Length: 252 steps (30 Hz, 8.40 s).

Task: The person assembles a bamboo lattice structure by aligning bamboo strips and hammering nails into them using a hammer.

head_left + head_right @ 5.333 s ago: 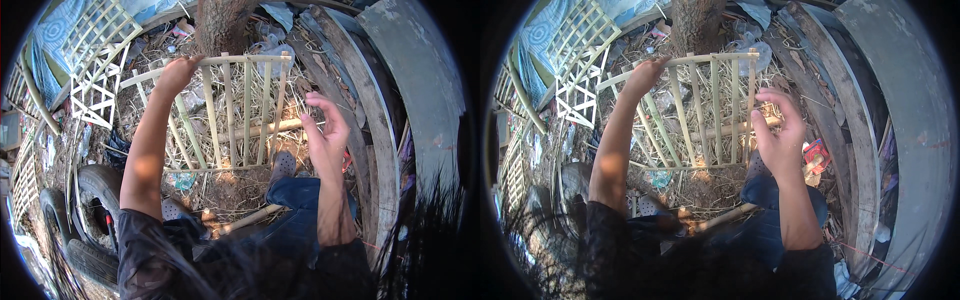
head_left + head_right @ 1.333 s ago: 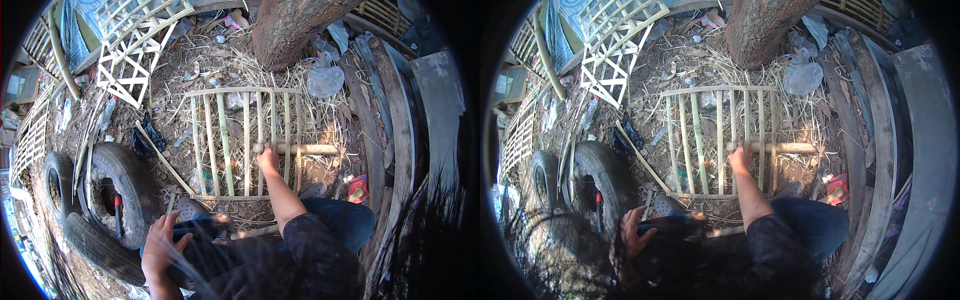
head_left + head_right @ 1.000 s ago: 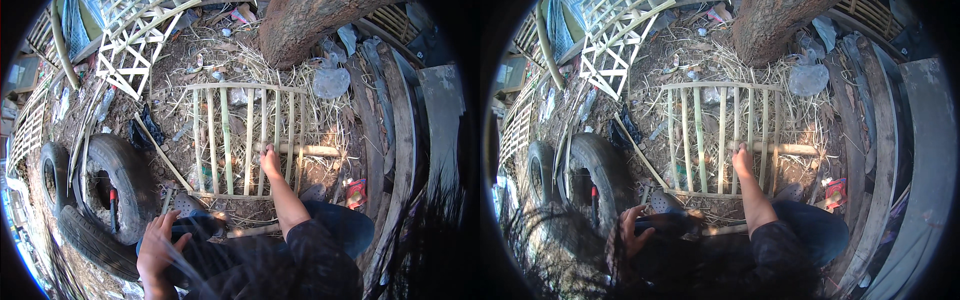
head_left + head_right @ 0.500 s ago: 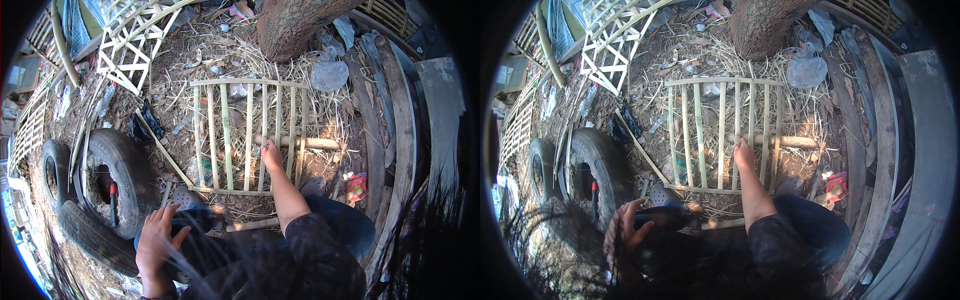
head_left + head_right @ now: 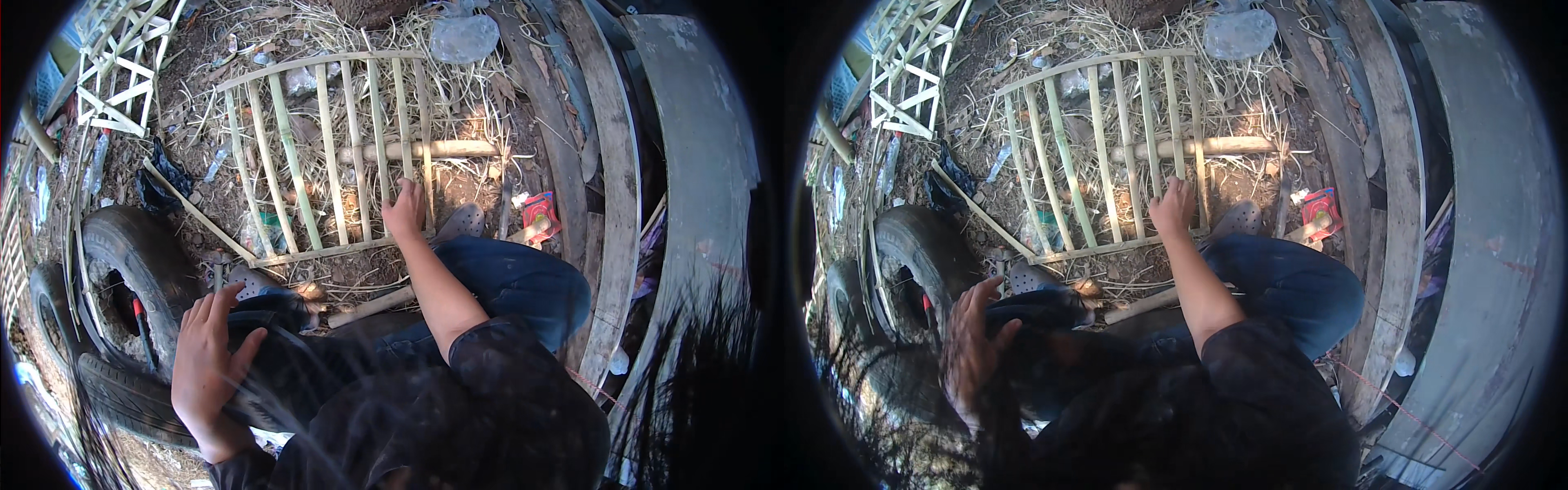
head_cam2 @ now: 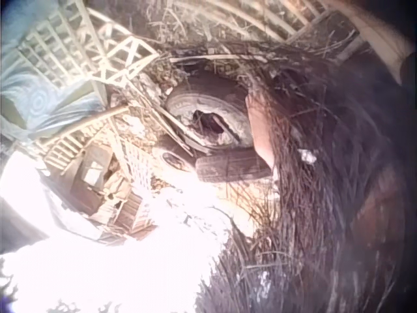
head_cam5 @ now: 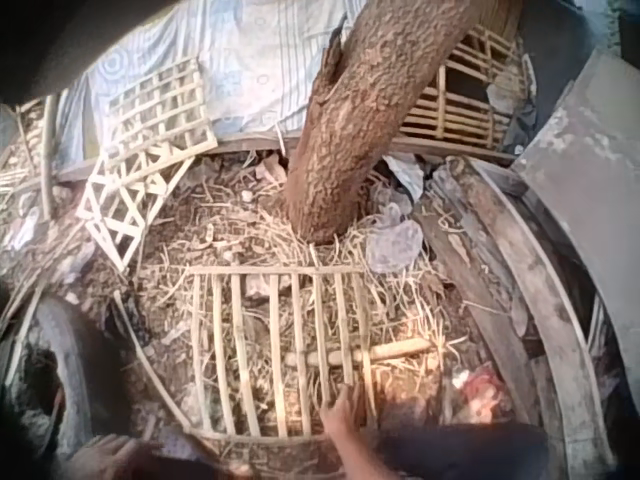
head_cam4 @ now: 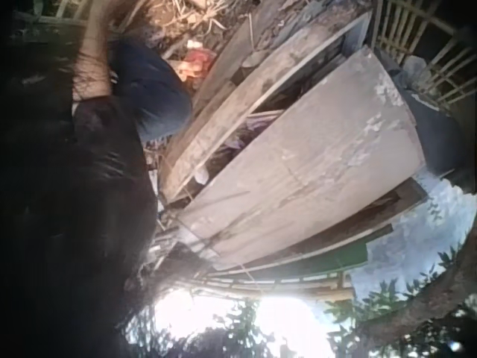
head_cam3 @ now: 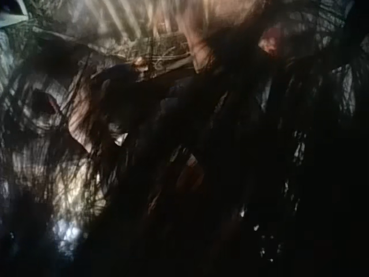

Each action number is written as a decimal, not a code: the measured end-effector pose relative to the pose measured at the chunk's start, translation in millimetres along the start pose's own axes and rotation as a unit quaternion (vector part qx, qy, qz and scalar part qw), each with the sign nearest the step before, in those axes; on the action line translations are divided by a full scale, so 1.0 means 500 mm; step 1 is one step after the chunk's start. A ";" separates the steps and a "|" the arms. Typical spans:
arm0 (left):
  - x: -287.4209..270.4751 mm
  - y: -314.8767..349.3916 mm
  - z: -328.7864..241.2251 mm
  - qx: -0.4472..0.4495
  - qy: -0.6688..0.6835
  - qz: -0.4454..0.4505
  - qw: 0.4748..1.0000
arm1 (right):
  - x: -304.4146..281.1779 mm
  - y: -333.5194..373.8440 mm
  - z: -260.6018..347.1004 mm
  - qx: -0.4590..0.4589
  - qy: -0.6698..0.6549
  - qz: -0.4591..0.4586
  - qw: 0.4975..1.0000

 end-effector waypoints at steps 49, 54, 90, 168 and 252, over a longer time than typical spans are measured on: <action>-0.003 0.011 -0.041 -0.031 -0.052 0.050 0.997 | 0.018 -0.012 -0.139 -0.064 0.122 0.245 0.960; 0.001 0.019 -0.021 -0.064 -0.058 0.030 0.996 | -0.001 0.001 -0.137 -0.109 0.167 0.308 0.930; -0.040 0.077 0.066 -0.123 0.036 -0.025 0.991 | 0.045 -0.024 0.138 -0.052 -0.100 0.307 0.945; 0.427 -0.109 0.766 -0.119 -0.141 -0.207 0.961 | 0.109 0.114 0.108 -0.244 -0.006 0.429 0.870; 0.129 0.129 -0.103 0.015 0.554 -0.221 0.803 | -0.404 0.323 0.319 -0.215 -0.695 0.533 0.432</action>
Point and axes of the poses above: each hand's wrist, its own y-axis away from the middle knuckle, its own x-axis out of the palm, z = x × y, the point moved 1 cm from there along -y, towards the middle knuckle, and after that the axes turned 10 degrees about y, right-handed, at the moved point
